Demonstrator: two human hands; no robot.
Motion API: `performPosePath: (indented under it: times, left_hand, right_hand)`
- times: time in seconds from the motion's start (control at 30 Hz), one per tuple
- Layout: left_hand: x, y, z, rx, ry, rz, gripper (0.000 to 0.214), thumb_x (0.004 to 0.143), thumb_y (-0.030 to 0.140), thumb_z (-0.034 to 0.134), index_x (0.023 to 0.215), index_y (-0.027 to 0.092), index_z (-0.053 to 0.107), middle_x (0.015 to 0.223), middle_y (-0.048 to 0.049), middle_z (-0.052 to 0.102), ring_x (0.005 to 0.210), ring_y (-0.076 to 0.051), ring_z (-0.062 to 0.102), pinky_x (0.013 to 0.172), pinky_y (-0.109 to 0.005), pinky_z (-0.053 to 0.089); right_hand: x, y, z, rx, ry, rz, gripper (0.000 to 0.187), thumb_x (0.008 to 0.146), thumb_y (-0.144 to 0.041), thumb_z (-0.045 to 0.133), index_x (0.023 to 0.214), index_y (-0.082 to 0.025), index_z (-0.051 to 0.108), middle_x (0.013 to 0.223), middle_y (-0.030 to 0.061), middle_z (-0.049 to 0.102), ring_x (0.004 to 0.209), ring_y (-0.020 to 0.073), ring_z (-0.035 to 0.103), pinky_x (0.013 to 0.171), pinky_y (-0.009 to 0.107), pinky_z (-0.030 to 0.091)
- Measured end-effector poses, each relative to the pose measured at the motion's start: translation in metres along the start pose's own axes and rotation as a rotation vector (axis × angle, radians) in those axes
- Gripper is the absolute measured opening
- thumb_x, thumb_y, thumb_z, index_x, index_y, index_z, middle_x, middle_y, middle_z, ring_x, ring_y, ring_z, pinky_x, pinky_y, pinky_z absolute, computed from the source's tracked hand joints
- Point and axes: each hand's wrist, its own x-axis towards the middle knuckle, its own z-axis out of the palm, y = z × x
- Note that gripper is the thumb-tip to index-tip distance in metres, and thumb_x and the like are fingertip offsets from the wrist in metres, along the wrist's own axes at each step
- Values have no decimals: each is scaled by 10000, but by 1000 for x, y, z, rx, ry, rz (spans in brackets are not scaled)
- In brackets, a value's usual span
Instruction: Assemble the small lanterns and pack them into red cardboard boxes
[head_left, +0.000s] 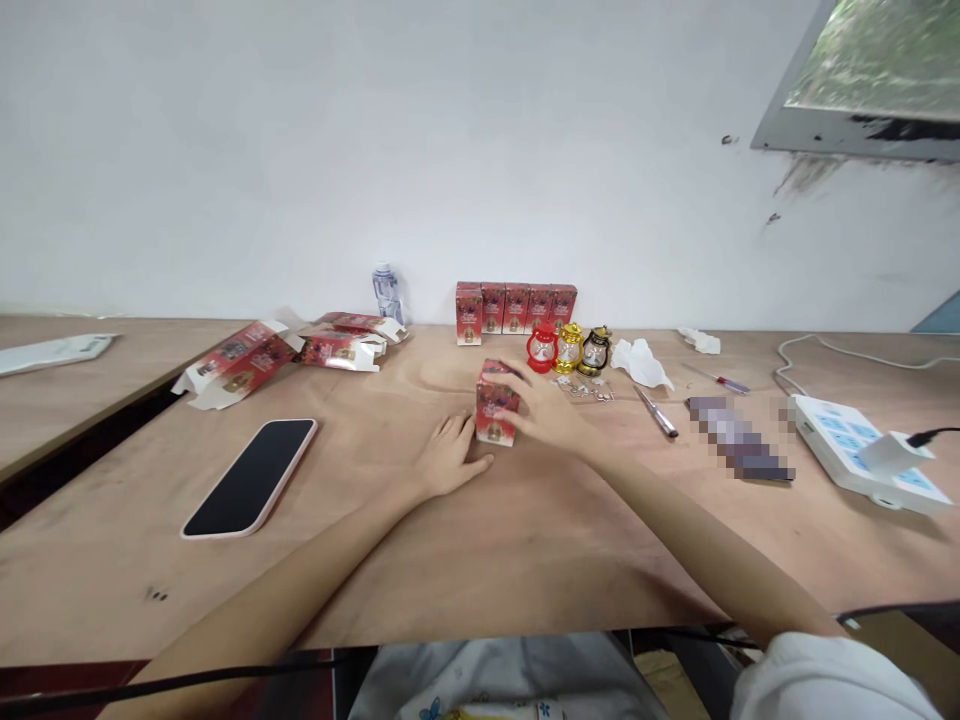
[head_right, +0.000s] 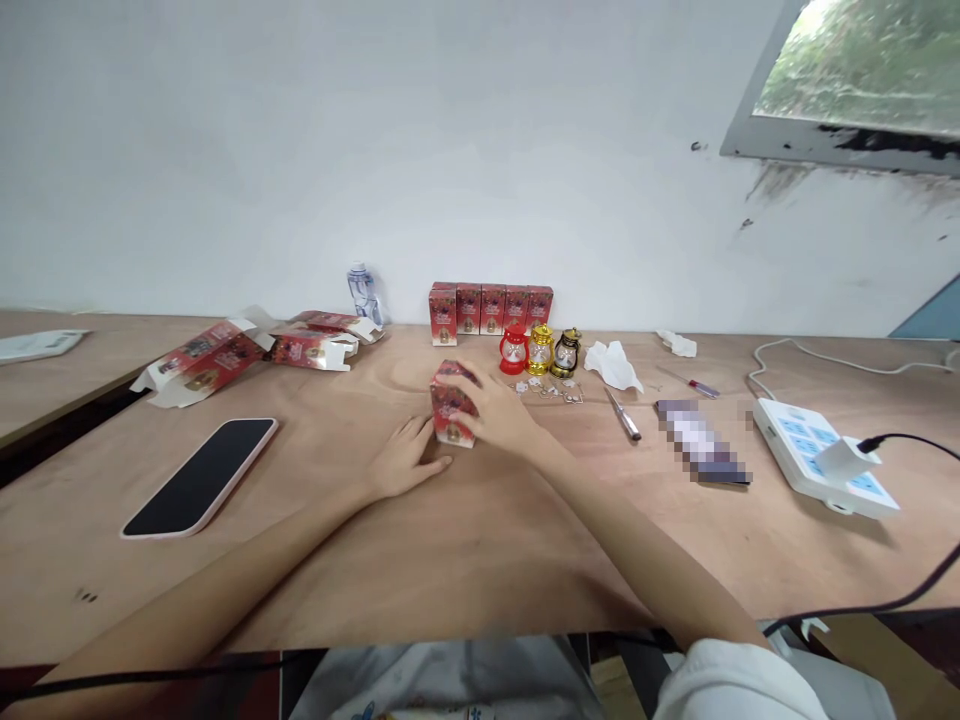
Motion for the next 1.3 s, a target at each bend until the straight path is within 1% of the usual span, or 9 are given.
performPosePath:
  times: [0.1,0.27,0.57,0.63,0.7,0.83,0.97,1.07,1.3]
  left_hand:
    - [-2,2,0,118,-66,-19,602,852,448,476,1348,117,395,1408,-213,383,1328,-341,340,1079,-538,272]
    - [-4,3,-2,147,-111,-8,566,875,436,446,1342,116,437,1427,-219,361,1345,-337,320,1099,-534,232]
    - [-6,4,-3,197,-137,-10,581,885,441,423,1367,117,407,1437,-218,352,1358,-331,301,1105,-532,229]
    - [-6,4,-3,202,-141,-7,580,887,436,421,1372,118,400,1439,-217,351,1363,-326,296,1111,-529,223]
    - [-6,4,-3,195,-134,-3,579,885,441,423,1368,122,405,1439,-218,353,1360,-329,301,1109,-536,224]
    - [-6,3,-2,170,-126,-1,572,880,441,429,1356,125,420,1440,-222,351,1360,-339,300,1103,-550,224]
    - [-6,1,0,135,-88,13,553,867,442,447,1325,133,452,1430,-210,372,1348,-339,318,1096,-555,234]
    - [-6,1,-1,142,-83,15,549,863,440,450,1320,134,455,1422,-206,385,1344,-334,326,1095,-548,238]
    - [-5,5,-4,201,-137,-2,560,880,441,419,1338,119,437,1434,-213,360,1353,-325,312,1102,-520,238]
  right_hand:
    - [32,24,-2,-127,-50,116,520,785,-177,588,1275,-235,423,1400,105,401,1201,286,488,907,423,470]
    - [95,73,7,-371,-149,280,642,693,-14,493,1305,-143,348,1340,185,443,1070,317,548,833,442,464]
    - [160,122,48,-399,-101,469,759,760,22,376,1453,-215,175,1541,184,94,1015,255,595,789,375,477]
    - [164,126,52,-418,-98,466,697,843,-91,391,1470,-244,125,1548,184,39,1001,277,596,772,390,473]
    - [163,127,53,-476,-6,429,634,910,-265,373,1478,-218,96,1543,202,42,1054,320,558,799,421,454]
    - [146,132,42,-631,216,349,567,941,-344,263,1438,-73,225,1474,247,249,1195,353,410,922,451,351]
    - [127,139,23,-715,40,314,447,916,-240,273,1177,2,545,1132,268,577,1099,354,429,913,482,276]
    - [120,141,11,-764,-21,270,440,909,-241,277,1026,6,622,1020,260,617,1043,345,447,884,469,263]
    - [114,135,-5,-778,-23,299,427,900,-271,325,997,-2,642,1022,262,635,1071,344,469,884,459,265]
